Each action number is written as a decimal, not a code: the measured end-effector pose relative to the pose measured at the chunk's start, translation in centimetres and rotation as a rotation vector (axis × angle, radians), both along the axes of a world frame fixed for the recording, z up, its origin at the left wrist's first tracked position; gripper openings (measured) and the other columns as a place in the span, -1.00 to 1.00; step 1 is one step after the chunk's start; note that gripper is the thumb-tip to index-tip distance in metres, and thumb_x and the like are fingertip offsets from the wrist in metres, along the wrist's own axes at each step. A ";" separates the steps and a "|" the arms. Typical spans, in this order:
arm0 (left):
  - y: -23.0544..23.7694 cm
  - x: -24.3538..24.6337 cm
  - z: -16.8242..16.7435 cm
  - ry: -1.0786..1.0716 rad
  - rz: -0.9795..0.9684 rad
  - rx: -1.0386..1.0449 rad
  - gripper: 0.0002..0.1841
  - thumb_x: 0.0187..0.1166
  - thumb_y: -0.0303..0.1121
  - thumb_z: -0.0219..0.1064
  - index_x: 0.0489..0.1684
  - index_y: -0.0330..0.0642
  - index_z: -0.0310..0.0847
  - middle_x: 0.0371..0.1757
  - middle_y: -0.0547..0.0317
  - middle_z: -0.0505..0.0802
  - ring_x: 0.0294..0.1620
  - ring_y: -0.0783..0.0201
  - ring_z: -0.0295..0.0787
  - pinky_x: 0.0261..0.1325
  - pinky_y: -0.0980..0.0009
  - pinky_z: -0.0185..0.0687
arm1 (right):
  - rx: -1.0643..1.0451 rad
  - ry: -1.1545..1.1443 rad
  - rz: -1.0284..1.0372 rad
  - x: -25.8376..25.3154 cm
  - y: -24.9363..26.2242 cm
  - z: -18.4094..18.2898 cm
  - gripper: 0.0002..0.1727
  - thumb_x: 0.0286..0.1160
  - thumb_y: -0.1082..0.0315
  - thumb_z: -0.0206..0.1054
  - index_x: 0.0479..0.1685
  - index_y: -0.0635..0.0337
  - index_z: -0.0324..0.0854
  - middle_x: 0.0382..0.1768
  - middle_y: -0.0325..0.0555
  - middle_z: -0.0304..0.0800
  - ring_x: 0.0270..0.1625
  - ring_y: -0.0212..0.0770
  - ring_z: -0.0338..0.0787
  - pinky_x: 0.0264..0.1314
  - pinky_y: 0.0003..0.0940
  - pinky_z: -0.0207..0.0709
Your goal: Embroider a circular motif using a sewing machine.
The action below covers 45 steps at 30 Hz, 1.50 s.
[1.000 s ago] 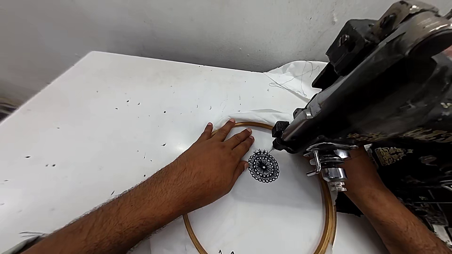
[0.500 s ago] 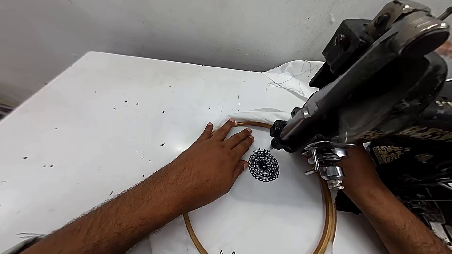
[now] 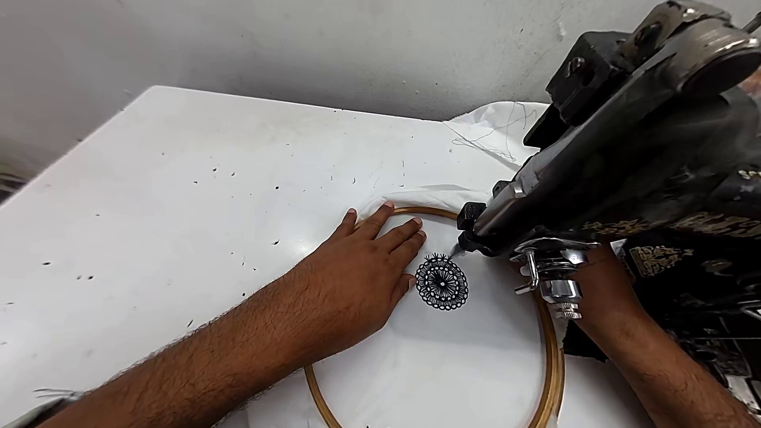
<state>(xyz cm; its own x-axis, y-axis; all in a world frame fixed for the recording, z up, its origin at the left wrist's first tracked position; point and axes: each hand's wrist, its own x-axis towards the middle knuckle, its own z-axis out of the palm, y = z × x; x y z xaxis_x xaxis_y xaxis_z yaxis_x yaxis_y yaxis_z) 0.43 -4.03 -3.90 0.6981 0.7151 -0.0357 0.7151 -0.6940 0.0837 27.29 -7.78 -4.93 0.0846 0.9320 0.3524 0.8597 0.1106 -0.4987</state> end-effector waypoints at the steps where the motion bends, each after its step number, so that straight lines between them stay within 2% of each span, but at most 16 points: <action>1: 0.0 0.0 0.1 0.004 0.000 -0.003 -0.38 0.82 0.04 -0.16 0.81 0.04 0.31 0.86 0.30 0.33 0.91 -0.05 0.02 0.76 -0.34 0.04 | 0.000 -0.014 -0.003 0.0 0.0 0.0 -0.68 0.07 0.40 0.52 -0.13 0.26 0.67 -0.27 -0.05 0.74 -0.14 -0.24 0.75 -0.08 -0.18 0.58; 3: 0.0 0.0 -0.1 -0.004 0.002 0.003 -0.38 0.82 0.05 -0.16 0.81 0.05 0.31 0.85 0.30 0.34 0.90 -0.05 0.03 0.75 -0.35 0.05 | 0.004 0.015 -0.006 0.0 0.0 -0.1 -0.65 0.10 0.37 0.53 -0.08 0.27 0.67 -0.22 -0.03 0.76 -0.10 -0.25 0.76 -0.03 -0.20 0.58; 4: 0.2 0.1 -0.2 -0.012 0.002 0.006 -0.38 0.82 0.05 -0.17 0.81 0.05 0.32 0.85 0.30 0.34 0.90 -0.06 0.03 0.75 -0.35 0.04 | 0.009 0.028 -0.009 0.0 0.2 -0.1 -0.64 0.13 0.31 0.49 -0.04 0.22 0.67 -0.17 -0.11 0.76 -0.06 -0.38 0.75 0.03 -0.35 0.60; 7: 0.5 0.3 -0.5 -0.042 -0.008 0.016 -0.38 0.82 0.05 -0.18 0.81 0.05 0.32 0.85 0.31 0.35 0.90 -0.06 0.03 0.75 -0.38 0.02 | 0.046 0.067 0.006 0.2 0.4 -0.2 -0.66 0.23 0.24 0.47 -0.03 0.17 0.67 -0.17 -0.20 0.74 -0.07 -0.53 0.71 0.04 -0.53 0.56; 12: 0.6 0.0 -0.3 -0.031 -0.006 0.004 -0.37 0.83 0.06 -0.19 0.82 0.05 0.30 0.85 0.31 0.34 0.91 -0.06 0.02 0.75 -0.36 0.04 | 0.024 0.017 -0.003 0.0 0.2 -0.3 -0.68 0.12 0.46 0.54 -0.09 0.27 0.68 -0.20 0.00 0.75 -0.07 -0.19 0.75 -0.01 -0.14 0.57; 13: 0.7 -0.1 -0.3 -0.037 -0.005 0.005 -0.37 0.83 0.07 -0.19 0.81 0.05 0.31 0.85 0.31 0.35 0.90 -0.06 0.04 0.74 -0.37 0.05 | 0.030 0.025 0.005 0.0 0.1 -0.5 -0.67 0.11 0.44 0.52 -0.06 0.28 0.68 -0.17 0.01 0.76 -0.04 -0.21 0.75 0.02 -0.16 0.58; 15: 0.8 -0.2 -0.4 -0.049 -0.001 0.010 -0.38 0.82 0.06 -0.17 0.80 0.05 0.33 0.84 0.31 0.36 0.90 -0.05 0.05 0.74 -0.37 0.04 | 0.035 0.048 0.009 0.0 0.1 -0.6 -0.66 0.15 0.36 0.46 -0.03 0.24 0.67 -0.14 -0.08 0.75 -0.02 -0.37 0.74 0.07 -0.36 0.57; 17: 0.8 -0.2 -0.3 -0.038 0.006 0.003 -0.38 0.83 0.06 -0.19 0.81 0.06 0.31 0.85 0.32 0.34 0.91 -0.05 0.02 0.76 -0.37 0.01 | 0.015 0.085 0.001 -0.2 0.0 -0.4 -0.66 0.17 0.38 0.47 -0.03 0.26 0.66 -0.14 -0.09 0.74 -0.03 -0.42 0.72 0.07 -0.43 0.55; 22: 0.4 -0.2 0.0 -0.001 0.000 0.002 -0.37 0.82 0.05 -0.20 0.82 0.03 0.30 0.85 0.29 0.34 0.90 -0.07 0.03 0.75 -0.35 0.05 | -0.016 0.070 -0.017 -0.3 -0.1 -0.2 -0.67 0.14 0.41 0.48 -0.05 0.23 0.66 -0.17 -0.12 0.74 -0.06 -0.41 0.73 0.04 -0.40 0.58; 24: 0.3 -0.2 0.0 0.005 0.003 0.000 -0.37 0.82 0.05 -0.19 0.82 0.03 0.30 0.85 0.30 0.34 0.90 -0.06 0.03 0.75 -0.35 0.06 | -0.021 0.036 -0.010 -0.4 -0.2 -0.1 -0.70 0.13 0.52 0.52 -0.10 0.30 0.67 -0.21 0.02 0.75 -0.09 -0.21 0.75 0.00 -0.17 0.57; 25: 0.3 -0.2 0.0 0.002 0.003 0.002 -0.37 0.82 0.05 -0.18 0.82 0.04 0.30 0.85 0.30 0.34 0.90 -0.05 0.04 0.74 -0.35 0.06 | -0.019 0.020 -0.006 -0.3 -0.1 -0.1 -0.71 0.13 0.51 0.52 -0.10 0.30 0.68 -0.22 0.02 0.76 -0.09 -0.19 0.76 0.00 -0.15 0.57; 30: 0.8 -0.2 -0.4 -0.040 -0.006 0.016 -0.37 0.82 0.04 -0.18 0.81 0.03 0.32 0.84 0.29 0.37 0.90 -0.07 0.05 0.74 -0.37 0.04 | 0.012 0.032 0.014 0.0 0.2 -0.4 -0.70 0.16 0.37 0.48 -0.08 0.24 0.68 -0.18 -0.08 0.76 -0.04 -0.33 0.74 0.07 -0.33 0.57; 35: 0.3 -0.2 0.2 0.014 0.006 -0.020 -0.37 0.83 0.05 -0.20 0.83 0.04 0.27 0.86 0.30 0.31 0.91 -0.06 0.01 0.77 -0.34 0.03 | 0.022 0.016 0.028 -0.1 0.1 -0.3 -0.73 0.15 0.42 0.50 -0.13 0.25 0.68 -0.26 -0.07 0.74 -0.13 -0.28 0.74 -0.05 -0.23 0.58; 38: 0.4 -0.2 0.1 0.009 0.005 -0.002 -0.37 0.83 0.05 -0.19 0.82 0.04 0.30 0.85 0.29 0.34 0.90 -0.08 0.04 0.74 -0.34 0.07 | 0.016 0.010 0.033 0.0 0.1 -0.3 -0.68 0.13 0.43 0.53 -0.09 0.29 0.68 -0.21 -0.01 0.76 -0.08 -0.22 0.76 0.01 -0.19 0.59; 43: 0.7 -0.1 -0.4 -0.033 0.000 0.013 -0.37 0.83 0.06 -0.21 0.81 0.03 0.31 0.85 0.31 0.35 0.90 -0.06 0.03 0.75 -0.37 0.03 | 0.034 0.039 0.017 -0.1 0.3 -0.4 -0.69 0.19 0.32 0.50 -0.06 0.21 0.68 -0.18 -0.13 0.75 -0.04 -0.42 0.73 0.06 -0.43 0.56; 45: 0.7 -0.2 -0.2 -0.021 0.002 0.002 -0.37 0.83 0.07 -0.20 0.81 0.04 0.31 0.85 0.31 0.34 0.90 -0.06 0.03 0.74 -0.37 0.04 | 0.015 0.057 0.015 -0.3 0.1 -0.3 -0.71 0.18 0.44 0.52 -0.09 0.25 0.66 -0.21 -0.07 0.73 -0.07 -0.32 0.73 0.01 -0.30 0.56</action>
<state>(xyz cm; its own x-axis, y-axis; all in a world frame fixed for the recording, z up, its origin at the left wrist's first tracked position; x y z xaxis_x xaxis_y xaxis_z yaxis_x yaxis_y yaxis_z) 0.19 -3.36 -4.09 0.6976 0.7163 -0.0192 0.7143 -0.6930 0.0975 27.03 -7.69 -5.22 0.0909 0.9278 0.3619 0.8284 0.1312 -0.5445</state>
